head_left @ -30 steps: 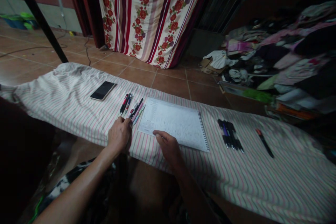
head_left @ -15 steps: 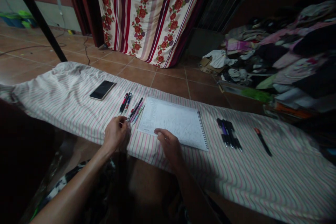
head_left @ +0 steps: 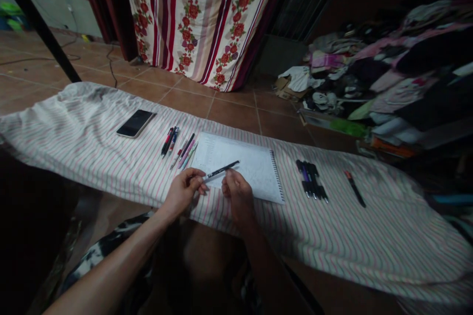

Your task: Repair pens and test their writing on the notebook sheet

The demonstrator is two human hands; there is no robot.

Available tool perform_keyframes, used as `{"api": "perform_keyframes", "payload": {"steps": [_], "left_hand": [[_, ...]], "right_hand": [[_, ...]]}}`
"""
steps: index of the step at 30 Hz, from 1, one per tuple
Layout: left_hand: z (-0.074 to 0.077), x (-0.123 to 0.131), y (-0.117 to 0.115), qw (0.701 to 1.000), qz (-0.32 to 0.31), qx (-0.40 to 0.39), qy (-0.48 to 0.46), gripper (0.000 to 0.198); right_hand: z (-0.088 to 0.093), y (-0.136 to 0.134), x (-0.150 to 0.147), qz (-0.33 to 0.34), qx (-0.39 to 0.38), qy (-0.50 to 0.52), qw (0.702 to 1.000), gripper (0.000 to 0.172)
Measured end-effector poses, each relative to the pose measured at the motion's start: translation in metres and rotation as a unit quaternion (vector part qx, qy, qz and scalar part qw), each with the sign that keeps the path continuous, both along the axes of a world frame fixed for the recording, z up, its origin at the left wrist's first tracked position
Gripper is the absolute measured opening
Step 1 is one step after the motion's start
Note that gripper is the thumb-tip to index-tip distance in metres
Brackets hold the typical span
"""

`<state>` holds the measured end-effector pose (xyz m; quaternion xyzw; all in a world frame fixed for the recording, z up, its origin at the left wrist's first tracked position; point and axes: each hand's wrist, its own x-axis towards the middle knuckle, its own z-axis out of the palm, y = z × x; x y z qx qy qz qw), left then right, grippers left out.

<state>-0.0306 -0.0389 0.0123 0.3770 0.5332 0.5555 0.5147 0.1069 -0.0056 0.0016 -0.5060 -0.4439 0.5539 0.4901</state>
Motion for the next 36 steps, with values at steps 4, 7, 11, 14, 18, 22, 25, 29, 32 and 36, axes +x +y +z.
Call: {"api": "perform_keyframes", "payload": {"steps": [4,7,11,14,18,22,25,29,32,36], "left_hand": [[-0.003,0.01,0.0,0.996,-0.092,-0.012,-0.008,0.016],[-0.006,0.016,0.003,0.991,-0.128,-0.031,-0.003,0.018],[-0.005,0.026,0.009,0.988,-0.149,-0.035,-0.018,0.02],[-0.001,0.035,0.015,0.981,-0.162,-0.052,-0.097,0.017],[0.001,0.047,0.023,0.966,-0.058,-0.078,-0.238,0.013],[0.002,0.057,0.03,0.956,0.011,-0.075,-0.284,0.007],[0.001,0.065,0.032,0.946,0.026,-0.065,-0.316,0.007],[-0.002,0.073,0.033,0.939,0.026,-0.062,-0.337,0.009],[-0.006,0.074,0.035,0.938,0.028,-0.064,-0.339,0.011],[-0.008,0.076,0.035,0.938,0.033,-0.066,-0.339,0.015]], "right_hand": [[-0.002,0.003,0.011,-0.026,-0.01,0.017,0.999,0.026],[-0.001,0.004,0.017,-0.033,-0.012,0.027,0.999,0.024],[0.009,0.005,0.02,-0.016,-0.014,0.017,1.0,0.026],[0.015,0.007,0.02,0.004,-0.018,0.011,1.0,0.031],[0.012,0.01,0.027,-0.032,-0.028,-0.01,0.999,0.039],[0.007,0.006,0.038,-0.034,-0.05,-0.035,0.998,0.034],[0.005,0.001,0.044,-0.016,-0.069,-0.023,0.997,0.029],[0.005,0.0,0.047,-0.001,-0.074,0.043,0.996,0.026],[0.005,0.002,0.047,-0.017,-0.062,0.08,0.995,0.024],[0.003,0.004,0.048,-0.035,-0.068,0.125,0.989,0.026]]}}
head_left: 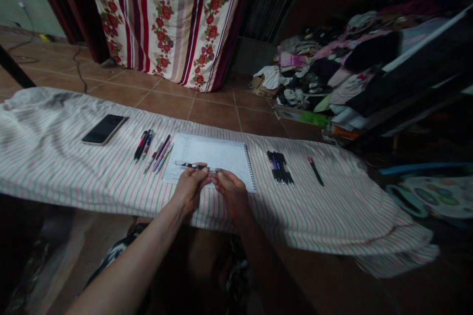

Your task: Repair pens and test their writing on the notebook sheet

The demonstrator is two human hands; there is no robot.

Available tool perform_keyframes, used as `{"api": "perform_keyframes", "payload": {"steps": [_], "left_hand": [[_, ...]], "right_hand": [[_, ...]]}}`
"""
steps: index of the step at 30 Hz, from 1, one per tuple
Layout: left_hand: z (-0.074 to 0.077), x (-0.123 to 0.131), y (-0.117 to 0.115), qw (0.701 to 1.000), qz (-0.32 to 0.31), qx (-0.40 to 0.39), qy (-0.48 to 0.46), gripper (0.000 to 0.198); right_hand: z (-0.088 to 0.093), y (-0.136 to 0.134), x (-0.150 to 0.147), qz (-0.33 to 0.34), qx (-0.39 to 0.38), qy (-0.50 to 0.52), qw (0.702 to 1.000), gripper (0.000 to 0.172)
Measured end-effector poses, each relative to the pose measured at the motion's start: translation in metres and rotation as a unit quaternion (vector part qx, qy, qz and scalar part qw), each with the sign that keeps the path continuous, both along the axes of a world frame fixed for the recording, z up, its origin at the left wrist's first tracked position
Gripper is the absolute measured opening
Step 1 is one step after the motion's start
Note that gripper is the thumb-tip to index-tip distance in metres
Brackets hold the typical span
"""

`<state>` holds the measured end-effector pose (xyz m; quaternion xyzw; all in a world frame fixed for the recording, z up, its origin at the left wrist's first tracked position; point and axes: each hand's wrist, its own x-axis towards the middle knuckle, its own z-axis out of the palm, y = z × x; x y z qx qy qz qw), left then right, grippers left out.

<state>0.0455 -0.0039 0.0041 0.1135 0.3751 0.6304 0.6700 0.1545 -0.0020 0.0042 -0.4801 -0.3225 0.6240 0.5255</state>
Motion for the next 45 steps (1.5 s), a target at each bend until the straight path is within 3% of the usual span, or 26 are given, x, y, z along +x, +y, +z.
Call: {"api": "perform_keyframes", "payload": {"steps": [9,29,38,45], "left_hand": [[0.0,0.005,-0.001,1.0,0.005,0.0,0.003,0.016],[-0.003,0.003,0.001,0.999,0.032,0.03,-0.002,0.013],[-0.003,0.004,0.002,0.999,0.045,0.026,0.011,0.016],[0.0,0.006,0.0,0.998,0.051,0.009,0.035,0.02]], "right_hand": [[-0.009,0.005,0.0,-0.039,-0.012,0.019,0.999,0.022],[-0.017,0.014,-0.004,-0.052,0.097,-0.051,0.993,0.024],[-0.01,0.013,-0.007,-0.021,0.044,-0.008,0.999,0.031],[-0.02,0.018,-0.001,-0.014,0.044,-0.072,0.996,0.03]]}}
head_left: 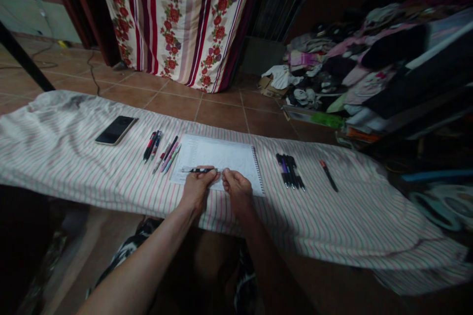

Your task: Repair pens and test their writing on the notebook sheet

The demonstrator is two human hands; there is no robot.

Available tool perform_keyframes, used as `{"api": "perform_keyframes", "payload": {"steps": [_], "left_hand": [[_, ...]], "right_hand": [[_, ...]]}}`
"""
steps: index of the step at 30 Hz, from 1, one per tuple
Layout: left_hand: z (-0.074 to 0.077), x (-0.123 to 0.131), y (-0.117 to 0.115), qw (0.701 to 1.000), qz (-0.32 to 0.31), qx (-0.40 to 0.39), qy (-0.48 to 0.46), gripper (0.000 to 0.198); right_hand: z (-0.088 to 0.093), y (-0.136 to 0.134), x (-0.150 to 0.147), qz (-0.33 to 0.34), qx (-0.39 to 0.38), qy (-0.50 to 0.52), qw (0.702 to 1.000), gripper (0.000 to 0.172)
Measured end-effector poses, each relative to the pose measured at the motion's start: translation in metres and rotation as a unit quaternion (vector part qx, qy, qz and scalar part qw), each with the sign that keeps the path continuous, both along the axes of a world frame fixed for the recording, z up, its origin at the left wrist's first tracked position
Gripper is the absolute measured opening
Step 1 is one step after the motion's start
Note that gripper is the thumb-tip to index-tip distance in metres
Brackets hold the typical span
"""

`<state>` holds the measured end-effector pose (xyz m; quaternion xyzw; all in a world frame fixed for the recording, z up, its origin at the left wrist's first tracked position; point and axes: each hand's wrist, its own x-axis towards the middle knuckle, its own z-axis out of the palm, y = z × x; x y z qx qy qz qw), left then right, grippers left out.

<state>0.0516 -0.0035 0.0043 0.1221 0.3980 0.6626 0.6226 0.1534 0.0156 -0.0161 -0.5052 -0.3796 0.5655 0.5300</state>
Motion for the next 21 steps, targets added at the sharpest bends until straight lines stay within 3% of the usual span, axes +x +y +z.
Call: {"api": "perform_keyframes", "payload": {"steps": [13,21], "left_hand": [[0.005,0.004,0.0,1.0,0.006,0.003,-0.016,0.018],[0.005,0.006,-0.002,1.0,0.004,0.005,-0.02,0.015]], "right_hand": [[0.012,-0.002,0.001,0.0,0.013,0.031,0.999,0.024],[0.003,0.005,0.003,-0.014,0.013,0.008,1.0,0.026]]}}
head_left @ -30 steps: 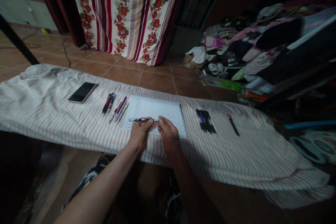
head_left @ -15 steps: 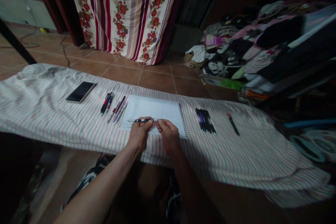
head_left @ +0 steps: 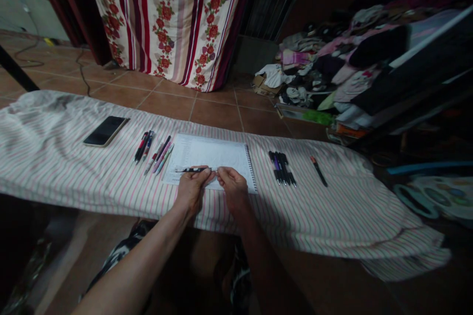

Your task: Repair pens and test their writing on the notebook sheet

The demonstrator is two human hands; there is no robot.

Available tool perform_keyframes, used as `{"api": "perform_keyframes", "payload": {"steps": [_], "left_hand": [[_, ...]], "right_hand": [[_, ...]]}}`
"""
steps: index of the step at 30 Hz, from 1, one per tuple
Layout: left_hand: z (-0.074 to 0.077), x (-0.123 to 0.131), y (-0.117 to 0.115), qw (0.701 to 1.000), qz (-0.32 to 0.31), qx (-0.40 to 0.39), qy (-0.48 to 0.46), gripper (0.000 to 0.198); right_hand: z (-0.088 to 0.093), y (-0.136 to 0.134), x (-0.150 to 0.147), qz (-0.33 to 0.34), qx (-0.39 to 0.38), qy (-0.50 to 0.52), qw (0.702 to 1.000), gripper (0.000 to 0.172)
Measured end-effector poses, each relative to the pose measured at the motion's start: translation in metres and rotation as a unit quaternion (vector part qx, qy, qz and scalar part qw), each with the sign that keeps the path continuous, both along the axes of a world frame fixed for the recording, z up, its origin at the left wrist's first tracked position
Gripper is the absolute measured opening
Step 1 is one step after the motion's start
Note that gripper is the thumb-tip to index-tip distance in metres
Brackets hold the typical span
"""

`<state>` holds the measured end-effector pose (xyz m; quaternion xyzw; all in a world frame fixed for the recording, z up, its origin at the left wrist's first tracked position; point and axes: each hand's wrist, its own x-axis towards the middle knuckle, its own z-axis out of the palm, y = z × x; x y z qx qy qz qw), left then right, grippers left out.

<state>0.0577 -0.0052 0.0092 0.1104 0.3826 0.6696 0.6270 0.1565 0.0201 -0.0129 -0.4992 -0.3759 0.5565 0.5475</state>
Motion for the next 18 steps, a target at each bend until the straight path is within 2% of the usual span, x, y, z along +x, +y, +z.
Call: {"api": "perform_keyframes", "payload": {"steps": [5,9,11,18], "left_hand": [[-0.001,-0.001,0.001,1.0,0.006,0.004,-0.007,0.012],[-0.001,-0.002,0.002,1.0,0.007,0.004,-0.009,0.014],[-0.001,-0.003,0.002,1.0,0.005,0.003,-0.007,0.017],[-0.002,0.0,0.0,1.0,-0.01,-0.005,0.007,0.019]], "right_hand": [[0.004,-0.003,0.001,0.024,0.016,0.016,0.999,0.026],[0.013,-0.006,-0.001,0.04,-0.007,0.064,0.997,0.039],[0.013,-0.006,-0.001,0.033,-0.018,0.087,0.995,0.039],[0.005,-0.002,0.005,0.025,-0.008,-0.025,0.999,0.033]]}}
